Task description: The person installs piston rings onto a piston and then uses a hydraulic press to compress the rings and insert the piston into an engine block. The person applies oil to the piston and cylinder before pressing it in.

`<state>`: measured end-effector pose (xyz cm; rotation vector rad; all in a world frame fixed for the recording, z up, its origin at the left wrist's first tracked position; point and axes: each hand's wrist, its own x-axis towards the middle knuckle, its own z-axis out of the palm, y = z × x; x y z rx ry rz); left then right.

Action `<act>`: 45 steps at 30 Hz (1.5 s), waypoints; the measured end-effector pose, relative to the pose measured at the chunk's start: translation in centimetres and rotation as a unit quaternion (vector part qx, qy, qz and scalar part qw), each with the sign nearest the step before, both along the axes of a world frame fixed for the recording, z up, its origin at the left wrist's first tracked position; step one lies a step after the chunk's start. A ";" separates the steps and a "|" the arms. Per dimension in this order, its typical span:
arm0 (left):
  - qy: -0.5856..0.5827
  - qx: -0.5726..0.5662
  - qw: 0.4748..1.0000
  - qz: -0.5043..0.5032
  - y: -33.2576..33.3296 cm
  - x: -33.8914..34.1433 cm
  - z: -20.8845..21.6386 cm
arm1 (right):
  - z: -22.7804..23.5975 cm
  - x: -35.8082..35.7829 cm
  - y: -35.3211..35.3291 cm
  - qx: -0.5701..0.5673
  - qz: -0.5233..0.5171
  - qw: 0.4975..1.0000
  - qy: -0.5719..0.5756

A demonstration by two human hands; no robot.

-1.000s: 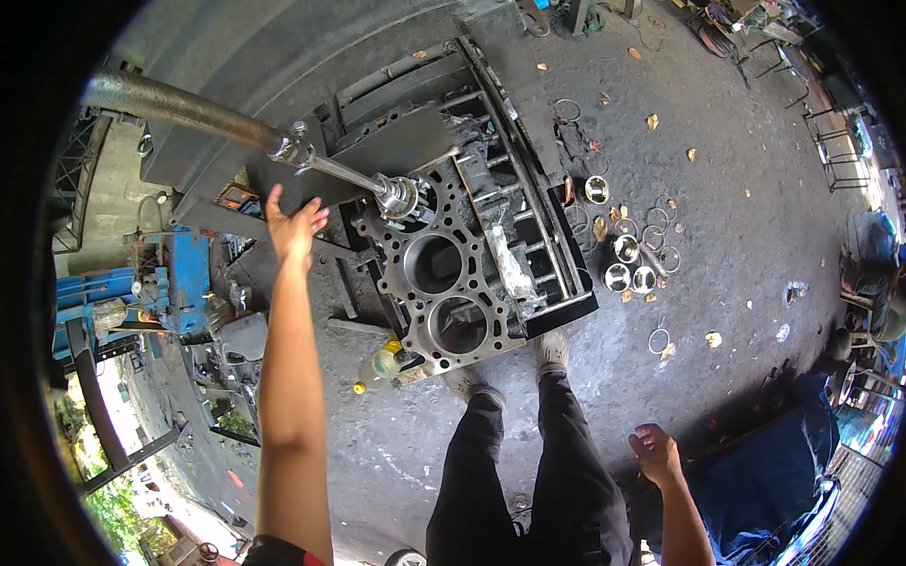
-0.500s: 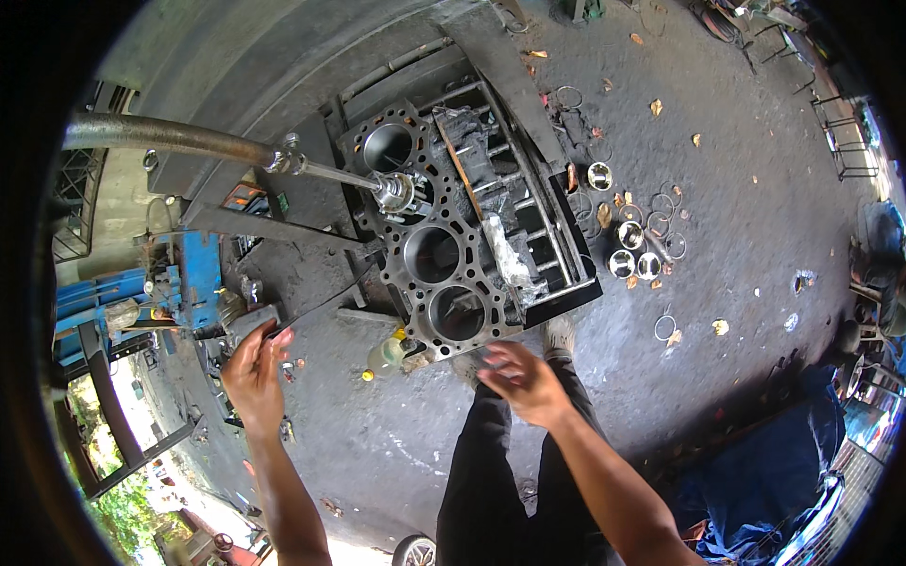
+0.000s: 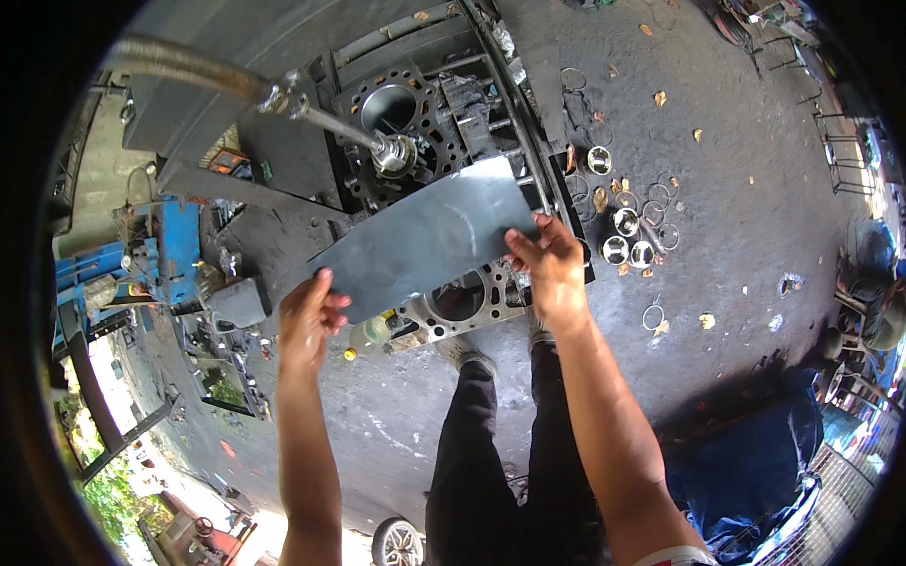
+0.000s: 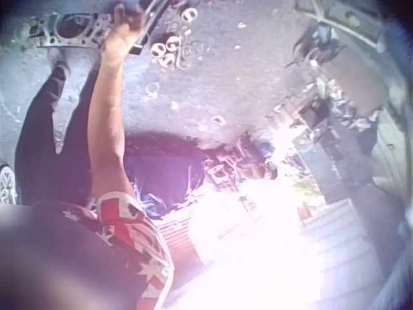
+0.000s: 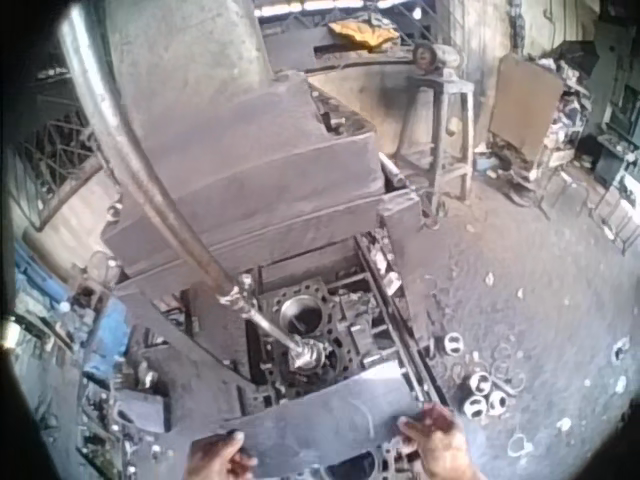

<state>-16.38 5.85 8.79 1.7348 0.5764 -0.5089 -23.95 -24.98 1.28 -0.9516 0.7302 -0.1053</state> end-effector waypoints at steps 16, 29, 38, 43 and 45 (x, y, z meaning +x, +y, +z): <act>0.123 0.423 0.877 -0.190 22.0 -13.4 -33.9 | 0.7 -5.8 1.7 -0.586 0.181 0.784 0.094; -0.196 0.316 0.779 -0.504 19.1 -11.8 -3.4 | 3.8 -9.2 18.1 -0.379 0.598 0.698 -0.109; -0.168 0.047 0.907 -0.383 11.3 -3.8 12.3 | 7.5 -8.9 16.5 -0.244 0.460 0.823 -0.227; -0.159 0.085 0.969 -0.171 3.3 0.9 -2.2 | 10.2 -10.5 5.9 -0.182 0.539 0.822 0.040; -0.076 0.104 0.970 -0.207 1.2 1.1 -6.3 | 11.0 -11.3 3.1 -0.066 0.510 0.855 0.070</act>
